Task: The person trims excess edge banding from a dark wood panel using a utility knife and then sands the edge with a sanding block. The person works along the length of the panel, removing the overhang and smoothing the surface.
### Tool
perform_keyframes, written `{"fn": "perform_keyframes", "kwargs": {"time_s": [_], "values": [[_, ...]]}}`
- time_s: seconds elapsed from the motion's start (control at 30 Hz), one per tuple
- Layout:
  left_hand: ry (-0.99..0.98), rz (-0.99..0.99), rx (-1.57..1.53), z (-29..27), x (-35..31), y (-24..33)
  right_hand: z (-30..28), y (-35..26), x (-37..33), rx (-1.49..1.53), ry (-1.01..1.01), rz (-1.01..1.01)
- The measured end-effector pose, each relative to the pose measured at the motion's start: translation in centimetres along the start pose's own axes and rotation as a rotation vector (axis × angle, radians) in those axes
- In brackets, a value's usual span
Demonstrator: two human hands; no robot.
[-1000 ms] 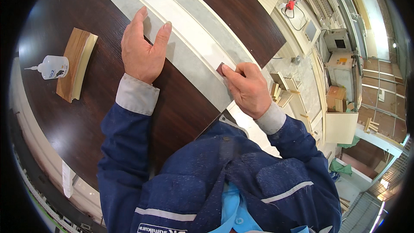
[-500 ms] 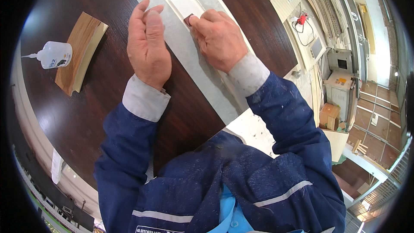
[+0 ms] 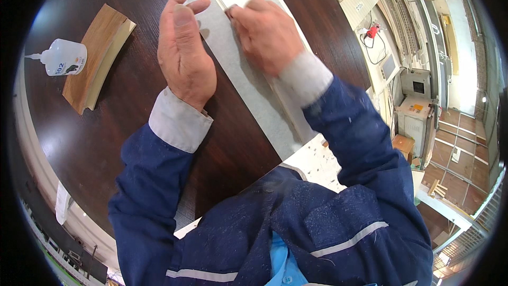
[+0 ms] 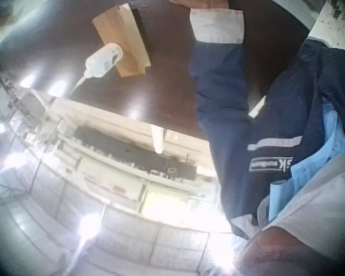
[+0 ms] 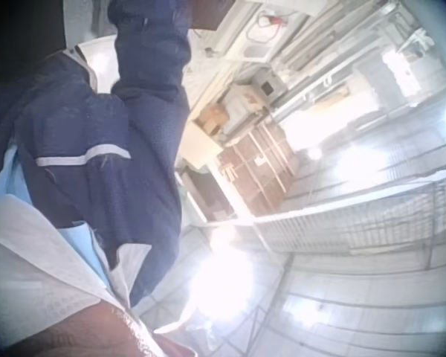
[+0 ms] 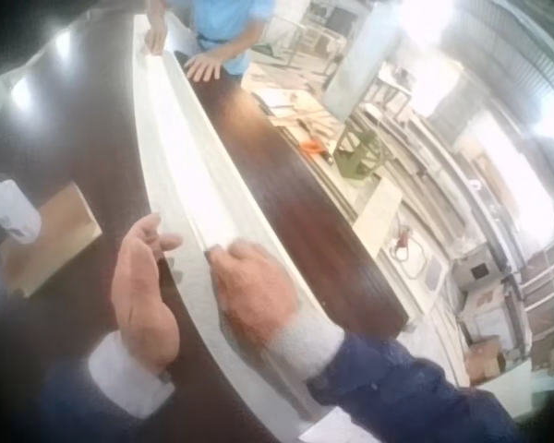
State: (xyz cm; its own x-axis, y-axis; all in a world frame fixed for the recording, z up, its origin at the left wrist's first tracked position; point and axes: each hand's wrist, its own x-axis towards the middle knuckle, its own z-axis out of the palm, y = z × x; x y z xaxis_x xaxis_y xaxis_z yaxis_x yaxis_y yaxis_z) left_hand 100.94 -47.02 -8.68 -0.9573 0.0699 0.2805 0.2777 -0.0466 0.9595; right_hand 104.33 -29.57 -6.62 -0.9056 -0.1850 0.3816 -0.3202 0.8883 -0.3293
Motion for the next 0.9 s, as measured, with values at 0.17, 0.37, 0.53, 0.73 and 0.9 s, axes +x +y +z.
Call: {"fn": "perform_keyframes", "kwargs": {"time_s": [0.17,0.37,0.53,0.73,0.9], "values": [[-0.01,0.042,0.046,-0.2,0.2,0.2,-3.9,-2.8,-8.6,-0.053,-0.08,0.157],[-0.006,0.009,-0.025,0.1,0.0,-0.1,-2.7,-2.6,-4.2,-0.091,-0.054,0.085],[-0.008,-0.009,-0.003,-0.6,0.0,0.2,0.8,0.6,0.2,-0.076,-0.033,0.043],[-0.019,0.039,0.052,-0.2,0.2,-0.3,-5.7,-4.0,-14.4,-0.05,-0.128,0.178],[-0.01,-0.002,-0.001,-0.2,0.3,-0.5,-0.5,0.4,-4.5,-0.038,-0.011,-0.017]]}}
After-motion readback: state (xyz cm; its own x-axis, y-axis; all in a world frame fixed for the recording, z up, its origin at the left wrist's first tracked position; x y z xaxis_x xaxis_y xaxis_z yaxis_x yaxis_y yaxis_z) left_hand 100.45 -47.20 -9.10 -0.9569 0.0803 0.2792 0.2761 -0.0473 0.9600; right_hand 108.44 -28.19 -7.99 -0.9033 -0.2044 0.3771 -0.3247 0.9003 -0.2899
